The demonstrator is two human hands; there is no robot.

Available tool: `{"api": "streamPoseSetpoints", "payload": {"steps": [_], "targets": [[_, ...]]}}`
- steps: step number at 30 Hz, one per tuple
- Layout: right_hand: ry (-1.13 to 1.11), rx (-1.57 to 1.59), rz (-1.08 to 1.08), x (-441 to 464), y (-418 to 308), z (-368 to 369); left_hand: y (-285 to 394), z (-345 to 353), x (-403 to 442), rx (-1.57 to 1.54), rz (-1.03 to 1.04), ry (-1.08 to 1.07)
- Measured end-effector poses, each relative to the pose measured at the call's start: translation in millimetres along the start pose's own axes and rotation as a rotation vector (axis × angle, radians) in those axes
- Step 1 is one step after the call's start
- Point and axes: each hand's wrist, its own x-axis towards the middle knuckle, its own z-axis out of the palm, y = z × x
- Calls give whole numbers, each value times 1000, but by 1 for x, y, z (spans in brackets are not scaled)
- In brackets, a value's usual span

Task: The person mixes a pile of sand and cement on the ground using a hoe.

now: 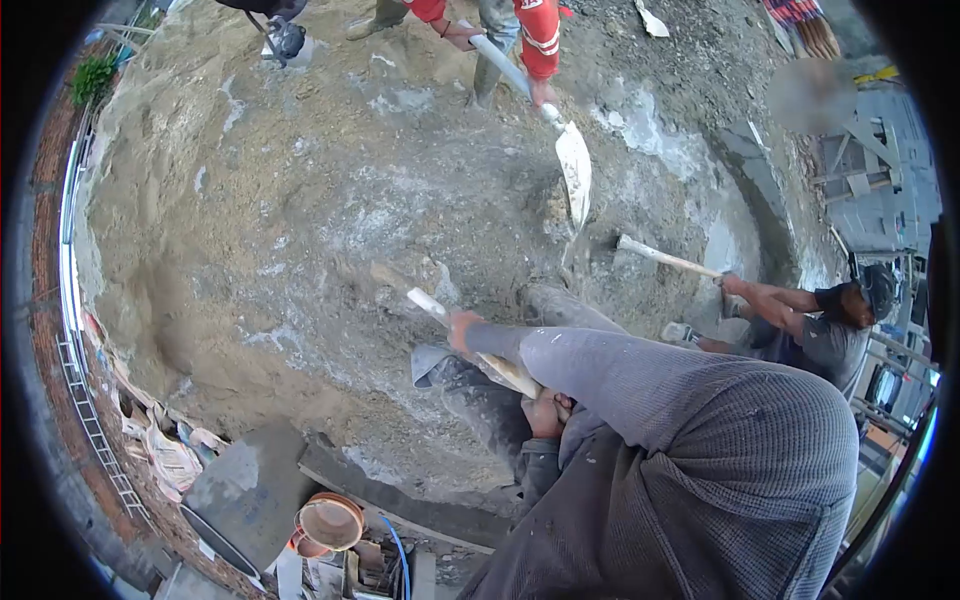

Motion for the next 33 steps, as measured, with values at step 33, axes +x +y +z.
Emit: {"api": "streamPoseSetpoints", "payload": {"steps": [33], "targets": [[896, 2153, 639, -239, 164, -110, 121, -8, 33, 2092, 603, -963]]}}
